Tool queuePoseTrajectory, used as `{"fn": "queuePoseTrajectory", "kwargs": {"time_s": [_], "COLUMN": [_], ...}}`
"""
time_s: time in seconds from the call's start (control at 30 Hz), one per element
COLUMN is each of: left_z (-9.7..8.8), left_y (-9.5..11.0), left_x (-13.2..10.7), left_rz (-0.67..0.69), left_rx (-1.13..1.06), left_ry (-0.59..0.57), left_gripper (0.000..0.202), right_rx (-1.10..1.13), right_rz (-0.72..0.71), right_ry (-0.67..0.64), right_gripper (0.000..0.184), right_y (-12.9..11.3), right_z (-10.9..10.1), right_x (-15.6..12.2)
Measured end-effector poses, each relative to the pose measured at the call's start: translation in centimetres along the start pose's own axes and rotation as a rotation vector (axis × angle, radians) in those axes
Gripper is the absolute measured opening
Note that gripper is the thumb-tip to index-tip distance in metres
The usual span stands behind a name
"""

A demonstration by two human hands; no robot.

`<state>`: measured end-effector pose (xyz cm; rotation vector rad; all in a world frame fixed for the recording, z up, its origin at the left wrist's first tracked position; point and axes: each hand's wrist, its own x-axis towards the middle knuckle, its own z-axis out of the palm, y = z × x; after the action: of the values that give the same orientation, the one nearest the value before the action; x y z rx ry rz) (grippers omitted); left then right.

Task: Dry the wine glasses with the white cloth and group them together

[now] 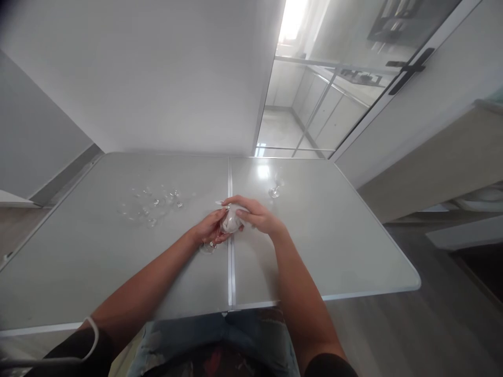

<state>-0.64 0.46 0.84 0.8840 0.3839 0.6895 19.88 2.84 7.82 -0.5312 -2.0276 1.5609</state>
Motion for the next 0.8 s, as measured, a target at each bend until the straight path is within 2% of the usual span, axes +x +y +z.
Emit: {"fn": "queuePoseTrajectory", "kwargs": {"time_s": [0.07,0.13,0.23,0.33,0.43,0.5,0.57,0.67,0.8], "left_z": [-0.1,0.0,0.1,0.2,0.1,0.0,-0.1,-0.1,0.2], "left_y": [-0.2,-0.2,0.1,0.1,-0.3,-0.5,-0.7,-0.7,-0.5], "left_x": [0.1,0.3,0.4,0.3,0.1,0.2,0.4,0.8,0.9], "left_rz": [0.041,0.072,0.061,0.048,0.036,0.044,0.078,0.133,0.138], "left_rx": [-0.01,-0.02,-0.018,-0.013,0.004,0.003,-0.016,-0.041,0.055], "left_ry": [0.005,0.044,0.083,0.075,-0.027,-0.055,0.007,0.118,0.091], "left_gripper": [0.058,0.057,0.061,0.058,0.056,0.056,0.053,0.05,0.049], "right_rx": [-0.084,-0.184,-0.196,-0.091,-0.024,-0.044,-0.131,-0.277,-0.235], "right_rz": [-0.026,-0.042,-0.029,-0.017,-0.04,-0.062,-0.082,-0.119,-0.19], "right_ry": [0.029,0.117,0.187,0.088,-0.054,-0.052,0.051,0.273,0.606], "right_gripper": [0.036,0.034,0.034,0.036,0.036,0.033,0.03,0.028,0.027], "right_y": [0.2,0.6,1.0,0.9,0.3,0.2,0.6,1.4,2.1], "right_z": [0.0,0.0,0.0,-0.1,-0.3,-0.3,-0.2,0.0,0.0], "right_x": [0.1,0.3,0.4,0.3,0.0,-0.1,0.0,0.3,0.7]}}
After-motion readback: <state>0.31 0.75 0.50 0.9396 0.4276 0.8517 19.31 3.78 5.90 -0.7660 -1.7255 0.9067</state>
